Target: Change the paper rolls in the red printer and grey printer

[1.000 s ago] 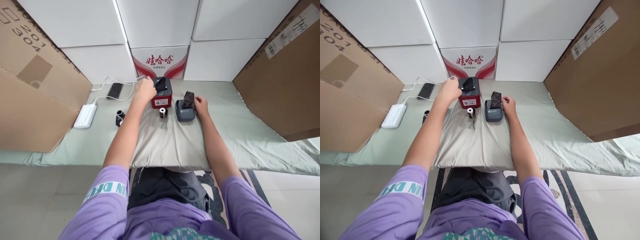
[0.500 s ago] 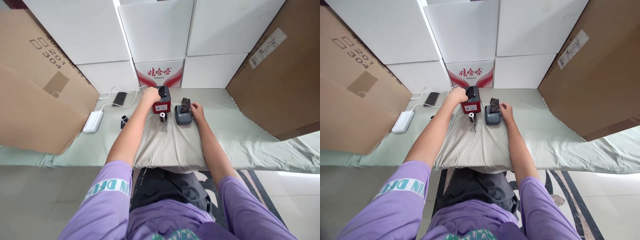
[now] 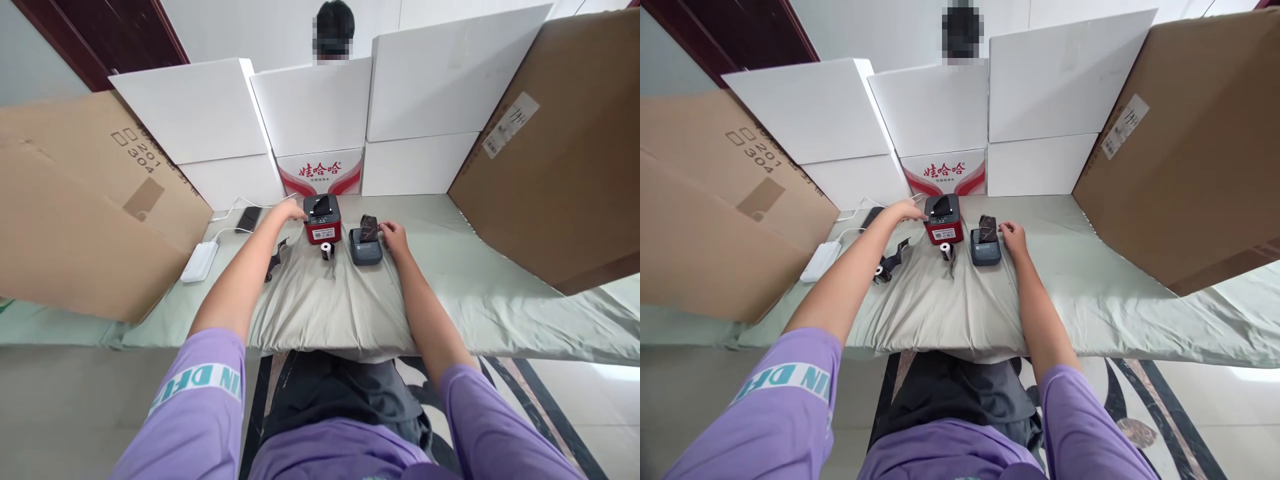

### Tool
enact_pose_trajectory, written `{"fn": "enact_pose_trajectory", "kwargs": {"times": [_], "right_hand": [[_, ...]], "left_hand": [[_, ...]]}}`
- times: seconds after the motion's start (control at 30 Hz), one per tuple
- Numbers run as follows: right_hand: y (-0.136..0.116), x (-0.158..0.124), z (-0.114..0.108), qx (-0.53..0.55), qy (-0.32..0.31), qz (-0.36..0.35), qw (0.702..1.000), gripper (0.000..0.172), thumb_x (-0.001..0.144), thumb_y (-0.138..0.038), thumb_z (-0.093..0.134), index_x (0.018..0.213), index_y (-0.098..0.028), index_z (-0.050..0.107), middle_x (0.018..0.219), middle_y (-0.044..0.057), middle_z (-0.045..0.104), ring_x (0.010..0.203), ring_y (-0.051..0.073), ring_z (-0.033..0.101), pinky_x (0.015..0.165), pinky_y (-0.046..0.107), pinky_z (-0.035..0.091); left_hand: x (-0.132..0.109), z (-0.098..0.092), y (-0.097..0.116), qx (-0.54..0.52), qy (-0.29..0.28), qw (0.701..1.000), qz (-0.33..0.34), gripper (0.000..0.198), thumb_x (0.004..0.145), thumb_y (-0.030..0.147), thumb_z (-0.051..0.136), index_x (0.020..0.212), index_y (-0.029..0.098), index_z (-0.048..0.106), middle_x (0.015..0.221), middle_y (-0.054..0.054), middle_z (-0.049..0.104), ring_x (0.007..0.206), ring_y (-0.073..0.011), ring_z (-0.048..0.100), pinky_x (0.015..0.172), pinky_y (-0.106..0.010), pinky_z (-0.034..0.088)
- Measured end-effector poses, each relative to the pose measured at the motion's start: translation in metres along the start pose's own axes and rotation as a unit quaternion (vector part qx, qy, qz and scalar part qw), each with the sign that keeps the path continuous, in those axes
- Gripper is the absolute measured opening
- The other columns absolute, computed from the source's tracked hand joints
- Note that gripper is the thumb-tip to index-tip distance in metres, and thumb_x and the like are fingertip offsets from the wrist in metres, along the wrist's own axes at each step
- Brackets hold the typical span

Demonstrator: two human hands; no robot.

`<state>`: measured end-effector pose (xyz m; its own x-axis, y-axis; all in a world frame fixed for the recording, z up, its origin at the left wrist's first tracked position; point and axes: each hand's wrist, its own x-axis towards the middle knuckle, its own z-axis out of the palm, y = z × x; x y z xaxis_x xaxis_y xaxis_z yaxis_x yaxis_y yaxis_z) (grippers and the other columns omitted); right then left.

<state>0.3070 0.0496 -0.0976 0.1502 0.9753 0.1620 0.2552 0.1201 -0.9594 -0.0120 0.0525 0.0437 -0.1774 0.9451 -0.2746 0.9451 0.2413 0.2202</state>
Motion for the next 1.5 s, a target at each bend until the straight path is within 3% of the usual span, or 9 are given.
{"fn": "enact_pose_trajectory", "kwargs": {"times": [0.1, 0.3, 0.47, 0.77, 0.9, 1.1, 1.27, 1.4, 1.5], "right_hand": [[0.007, 0.005, 0.0, 0.002, -0.002, -0.009, 1.0, 0.025, 0.074, -0.042, 0.056, 0.082, -0.02, 0.065, 0.077, 0.004, 0.067, 0.062, 0.016, 0.052, 0.06, 0.029, 0.045], [0.018, 0.009, 0.002, -0.013, -0.008, -0.025, 1.0, 0.027, 0.077, -0.045, 0.057, 0.08, -0.019, 0.065, 0.066, 0.002, 0.061, 0.063, 0.016, 0.053, 0.062, 0.028, 0.045], [0.021, 0.009, 0.005, -0.025, -0.01, -0.022, 0.999, 0.026, 0.08, -0.043, 0.058, 0.081, -0.018, 0.064, 0.063, 0.0, 0.057, 0.062, 0.015, 0.053, 0.062, 0.028, 0.045], [0.018, 0.008, 0.006, -0.038, -0.011, -0.026, 0.999, 0.02, 0.082, -0.036, 0.057, 0.083, -0.018, 0.065, 0.069, 0.001, 0.061, 0.067, 0.016, 0.056, 0.067, 0.028, 0.048], [0.018, 0.008, 0.004, -0.021, -0.001, -0.039, 0.999, 0.02, 0.083, -0.036, 0.055, 0.083, -0.018, 0.064, 0.071, 0.001, 0.061, 0.061, 0.014, 0.053, 0.063, 0.028, 0.047], [-0.042, -0.008, 0.011, 0.059, 0.119, -0.19, 0.973, 0.023, 0.092, -0.04, 0.049, 0.088, -0.02, 0.061, 0.078, 0.002, 0.063, 0.066, 0.013, 0.057, 0.067, 0.028, 0.051], [-0.102, 0.004, 0.063, 0.062, -0.035, -0.162, 0.984, 0.019, 0.09, -0.033, 0.049, 0.093, -0.021, 0.064, 0.088, 0.004, 0.07, 0.079, 0.016, 0.066, 0.074, 0.03, 0.056], [-0.112, 0.033, 0.107, -0.079, -0.117, -0.1, 0.985, 0.034, 0.08, -0.019, 0.054, 0.109, -0.015, 0.07, 0.105, 0.01, 0.076, 0.098, 0.021, 0.07, 0.09, 0.034, 0.056], [-0.109, 0.041, 0.125, -0.168, -0.155, -0.073, 0.971, 0.034, 0.078, -0.017, 0.057, 0.107, -0.014, 0.073, 0.103, 0.01, 0.077, 0.1, 0.023, 0.07, 0.092, 0.034, 0.054]], "left_hand": [[0.009, 0.006, -0.017, -0.126, -0.107, 0.985, -0.05, 0.022, 0.086, 0.043, 0.07, 0.086, 0.021, 0.067, 0.089, -0.007, 0.075, 0.075, -0.0159, 0.066, 0.074, -0.03, 0.053], [0.024, 0.023, -0.03, -0.367, -0.186, 0.908, -0.083, 0.026, 0.083, 0.031, 0.073, 0.069, 0.021, 0.054, 0.055, -0.001, 0.054, 0.046, -0.0116, 0.046, 0.045, -0.024, 0.037], [0.029, 0.032, -0.035, -0.519, -0.182, 0.824, -0.137, 0.017, 0.081, 0.014, 0.073, 0.079, 0.019, 0.057, 0.054, 0.001, 0.052, 0.041, -0.0094, 0.046, 0.037, -0.018, 0.02], [0.031, 0.04, -0.036, -0.557, -0.169, 0.802, -0.138, 0.02, 0.077, 0.012, 0.075, 0.07, 0.019, 0.057, 0.051, 0.001, 0.053, 0.041, -0.011, 0.045, 0.045, -0.025, 0.032], [0.032, 0.051, -0.039, -0.579, -0.142, 0.794, -0.117, 0.016, 0.071, 0.014, 0.077, 0.072, 0.019, 0.062, 0.064, -0.001, 0.064, 0.054, -0.015, 0.057, 0.057, -0.029, 0.044], [0.034, 0.067, -0.04, -0.641, -0.097, 0.759, -0.055, 0.021, 0.062, 0.012, 0.071, 0.079, 0.022, 0.065, 0.078, 0.001, 0.071, 0.072, -0.0169, 0.063, 0.077, -0.034, 0.052], [0.035, 0.07, -0.04, -0.671, -0.115, 0.732, -0.033, 0.027, 0.058, 0.013, 0.071, 0.084, 0.022, 0.067, 0.082, 0.0, 0.074, 0.072, -0.0166, 0.065, 0.074, -0.031, 0.053], [0.037, 0.072, -0.036, -0.686, -0.091, 0.721, -0.045, 0.021, 0.059, 0.014, 0.07, 0.079, 0.021, 0.067, 0.075, 0.0, 0.072, 0.065, -0.0153, 0.062, 0.07, -0.03, 0.052], [0.04, 0.078, -0.029, -0.695, -0.053, 0.716, -0.048, 0.011, 0.063, 0.018, 0.069, 0.073, 0.02, 0.064, 0.068, 0.001, 0.067, 0.057, -0.0136, 0.057, 0.065, -0.028, 0.049]]}}
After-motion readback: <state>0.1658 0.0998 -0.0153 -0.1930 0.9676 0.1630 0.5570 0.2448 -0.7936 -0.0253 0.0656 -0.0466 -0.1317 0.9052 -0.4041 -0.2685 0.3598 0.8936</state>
